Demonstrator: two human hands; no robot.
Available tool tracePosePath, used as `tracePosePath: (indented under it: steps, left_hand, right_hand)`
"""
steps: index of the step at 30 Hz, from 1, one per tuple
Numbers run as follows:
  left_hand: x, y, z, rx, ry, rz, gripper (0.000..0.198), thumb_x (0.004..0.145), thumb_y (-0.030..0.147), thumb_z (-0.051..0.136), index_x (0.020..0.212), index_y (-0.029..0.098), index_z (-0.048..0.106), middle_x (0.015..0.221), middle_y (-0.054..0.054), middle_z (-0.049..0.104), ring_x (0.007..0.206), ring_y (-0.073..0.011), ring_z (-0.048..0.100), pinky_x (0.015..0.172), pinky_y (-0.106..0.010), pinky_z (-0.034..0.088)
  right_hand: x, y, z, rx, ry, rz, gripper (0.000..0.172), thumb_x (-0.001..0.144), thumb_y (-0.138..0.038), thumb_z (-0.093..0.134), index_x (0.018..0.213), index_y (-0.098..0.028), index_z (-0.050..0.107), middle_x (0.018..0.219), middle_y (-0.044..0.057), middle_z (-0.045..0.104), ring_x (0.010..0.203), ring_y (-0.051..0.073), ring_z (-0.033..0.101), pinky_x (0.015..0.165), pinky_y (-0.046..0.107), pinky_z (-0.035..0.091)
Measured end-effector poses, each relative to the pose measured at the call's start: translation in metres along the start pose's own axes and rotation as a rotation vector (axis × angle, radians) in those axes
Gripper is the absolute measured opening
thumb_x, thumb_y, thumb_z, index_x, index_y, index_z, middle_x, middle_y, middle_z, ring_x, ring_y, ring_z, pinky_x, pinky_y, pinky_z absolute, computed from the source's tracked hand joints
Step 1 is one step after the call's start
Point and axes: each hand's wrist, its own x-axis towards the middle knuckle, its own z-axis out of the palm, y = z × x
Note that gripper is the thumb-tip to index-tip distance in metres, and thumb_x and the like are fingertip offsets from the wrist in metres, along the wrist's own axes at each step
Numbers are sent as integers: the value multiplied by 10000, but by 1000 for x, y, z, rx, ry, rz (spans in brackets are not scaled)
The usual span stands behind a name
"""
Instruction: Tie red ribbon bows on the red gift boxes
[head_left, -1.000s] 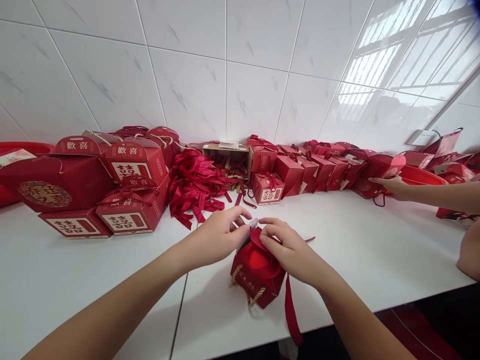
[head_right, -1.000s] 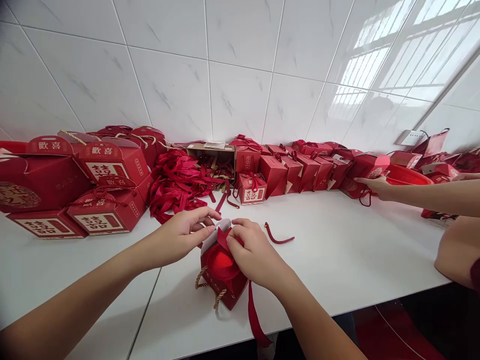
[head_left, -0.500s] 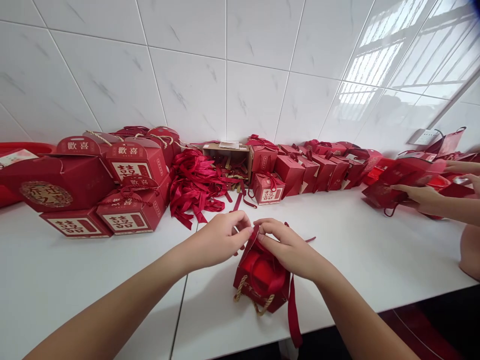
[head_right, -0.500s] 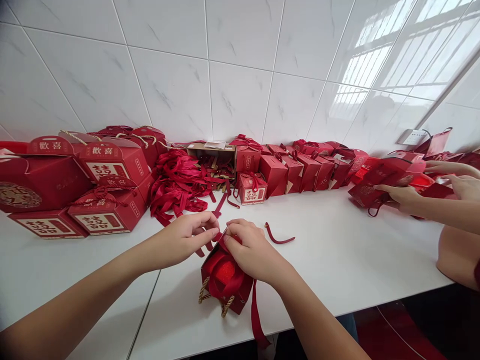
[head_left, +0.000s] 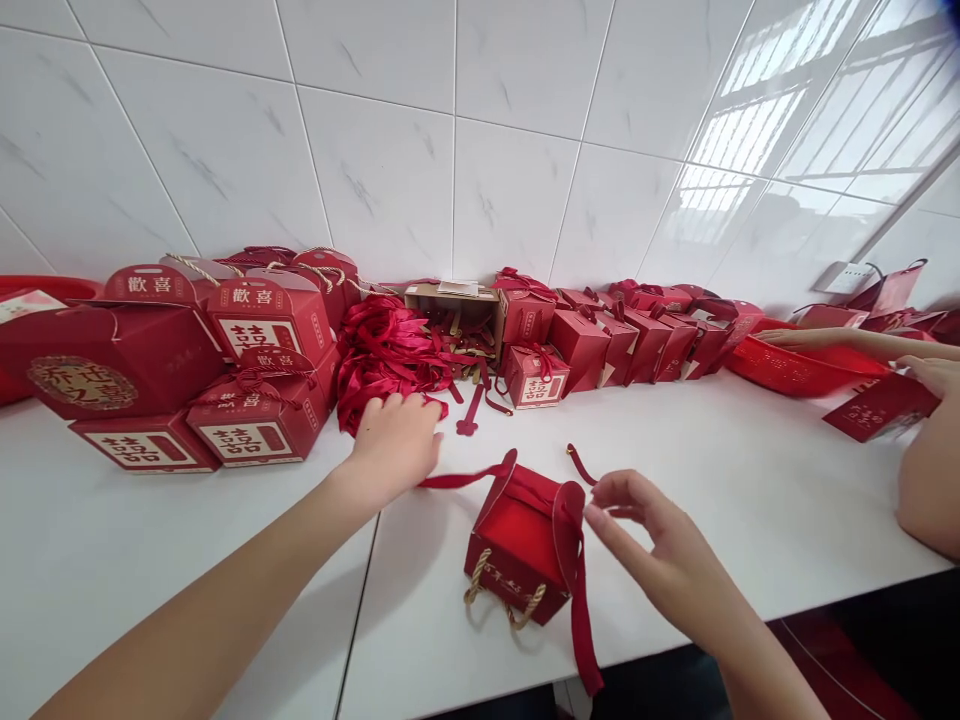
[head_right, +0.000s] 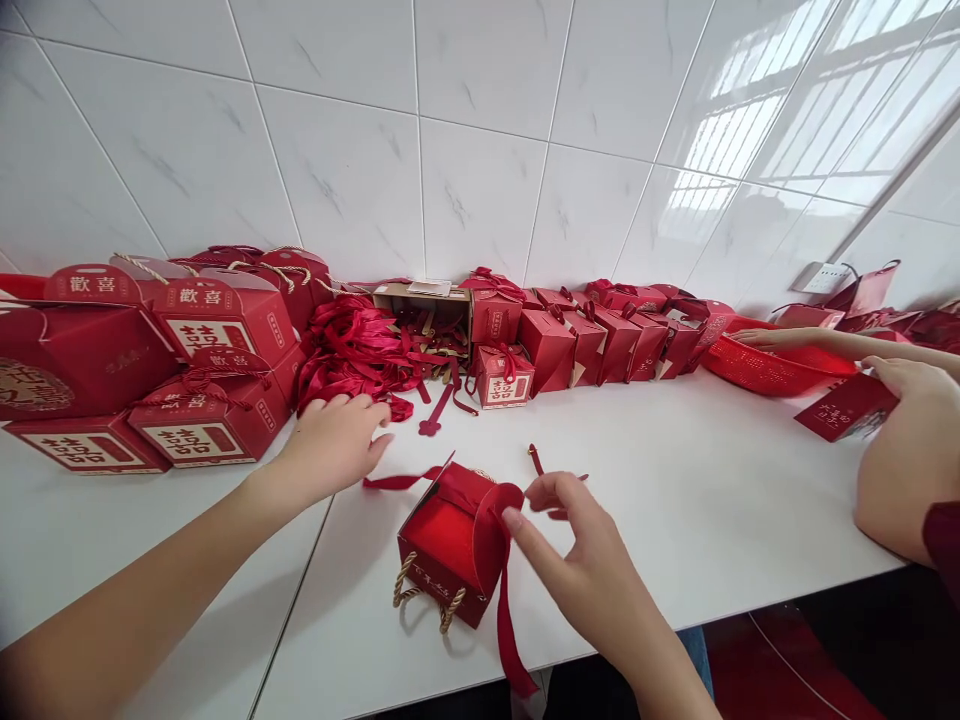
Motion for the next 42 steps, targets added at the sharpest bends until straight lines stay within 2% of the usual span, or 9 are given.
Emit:
tracePosePath:
  steps: [2,5,9,13,17,21,29,38,42]
  left_hand:
    - [-3,9,-1,-310,-81,137,204,844,361,477,894,200,592,1034,-97,642,961,-266,555,849,-414,396]
    - [-11,22,-1,-701,-355,258,320,804,516,537,918,218,546,1009,-37,619,905,-198,569,789,-321,449]
    - [-15,25,1,-738,-519,197,374,749,542,603,869,211,477,850,5,548,704,-141,511,586,-250,421]
    - [-13,22,0,-805,-677,151,369,758,546,595,790,213,441,692,49,440,554,-98,377,457,-207,314]
    - [-12,22,0,-829,-560,250,357,776,531,590,716,184,533,677,31,477,606,-112,418,559,-233,353]
    - [-10,20,4,-793,-409,224,411,830,553,495,686,181,593,647,11,510,601,-139,462,579,-261,375]
    - [-12,21,-6,-709,-329,284,265,774,471,624,800,211,669,846,-19,649,764,-186,577,680,-282,442]
    - [-11,17,-8,-359,31,714,193,858,199,540,688,198,631,735,-20,597,800,-178,528,864,-333,381]
    - [-15,18,-11,-267,25,778,239,835,108,476,626,194,555,654,-3,555,726,-164,487,792,-311,380]
  right_hand:
    - [-5,5,4,100,-114,29,269,818,-462,617,888,-225,512,931,26,575,910,192,574,871,357,476]
    - [-8,11,10,260,-196,72,283,796,-437,661,860,-215,497,848,8,571,835,169,575,807,325,487]
    - [-4,14,11,409,-216,103,277,847,-454,594,797,-193,514,756,2,545,732,144,531,682,277,452]
    - [0,16,3,488,-194,125,293,825,-466,621,783,-186,546,733,-7,539,715,135,534,694,271,441]
    - [2,17,-2,581,-203,189,299,808,-475,640,878,-197,555,712,-30,522,569,80,472,561,229,379]
    - [5,13,-5,518,-198,220,319,811,-496,616,918,-201,562,710,-29,513,492,55,332,466,213,257]
    - [8,9,-5,304,-116,89,302,805,-492,616,809,-195,559,742,7,541,661,125,475,561,245,380]
    - [5,6,-4,208,20,35,346,748,-528,655,753,-205,533,685,-7,499,599,119,426,515,248,354]
    - [9,4,-8,207,23,47,362,774,-553,617,740,-201,541,663,-2,508,587,122,434,502,248,336]
